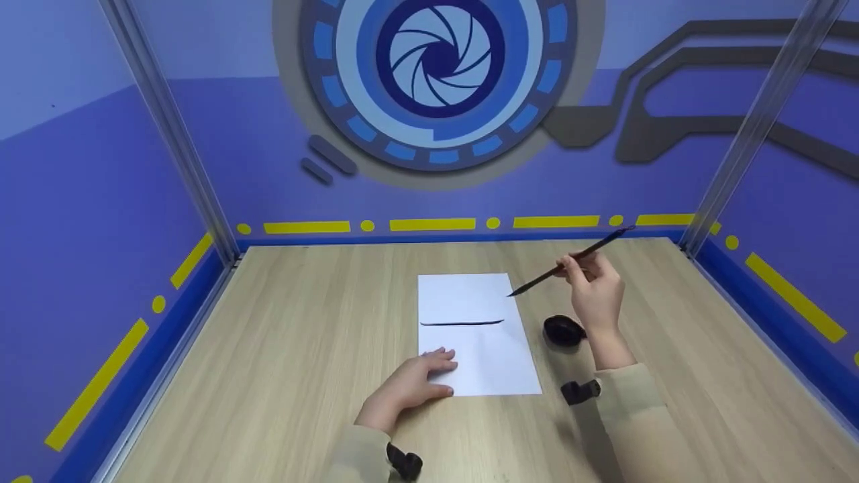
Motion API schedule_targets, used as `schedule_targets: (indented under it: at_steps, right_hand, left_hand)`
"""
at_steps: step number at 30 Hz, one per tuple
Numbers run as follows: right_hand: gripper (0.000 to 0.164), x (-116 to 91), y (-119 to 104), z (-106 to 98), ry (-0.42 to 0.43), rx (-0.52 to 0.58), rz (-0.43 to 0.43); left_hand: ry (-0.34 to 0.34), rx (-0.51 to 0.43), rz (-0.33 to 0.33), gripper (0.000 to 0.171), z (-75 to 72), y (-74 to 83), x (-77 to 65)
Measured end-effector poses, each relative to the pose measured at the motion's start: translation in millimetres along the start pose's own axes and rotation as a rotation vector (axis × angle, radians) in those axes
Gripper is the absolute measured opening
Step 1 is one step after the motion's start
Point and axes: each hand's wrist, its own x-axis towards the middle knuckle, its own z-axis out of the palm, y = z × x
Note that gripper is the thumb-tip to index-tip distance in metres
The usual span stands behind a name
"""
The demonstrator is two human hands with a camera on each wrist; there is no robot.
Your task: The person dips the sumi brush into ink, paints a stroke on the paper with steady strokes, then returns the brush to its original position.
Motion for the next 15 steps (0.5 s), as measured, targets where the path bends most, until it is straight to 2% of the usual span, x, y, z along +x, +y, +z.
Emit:
schedule_targets:
  at_steps: [12,15]
  right_hand:
    - [0.021,-4.0,-1.8,-23.2,0.054,0.0,0.009]
    - [0.02,-4.6,-0.6,-28.5,0.056,0.013,-0.021]
  left_hand:
    - [0.005,-0.006,0.009,0.048,-0.2,2.0,-0.7]
    - [0.006,0.001,0.003,0.048,-0.4,2.2,-0.6]
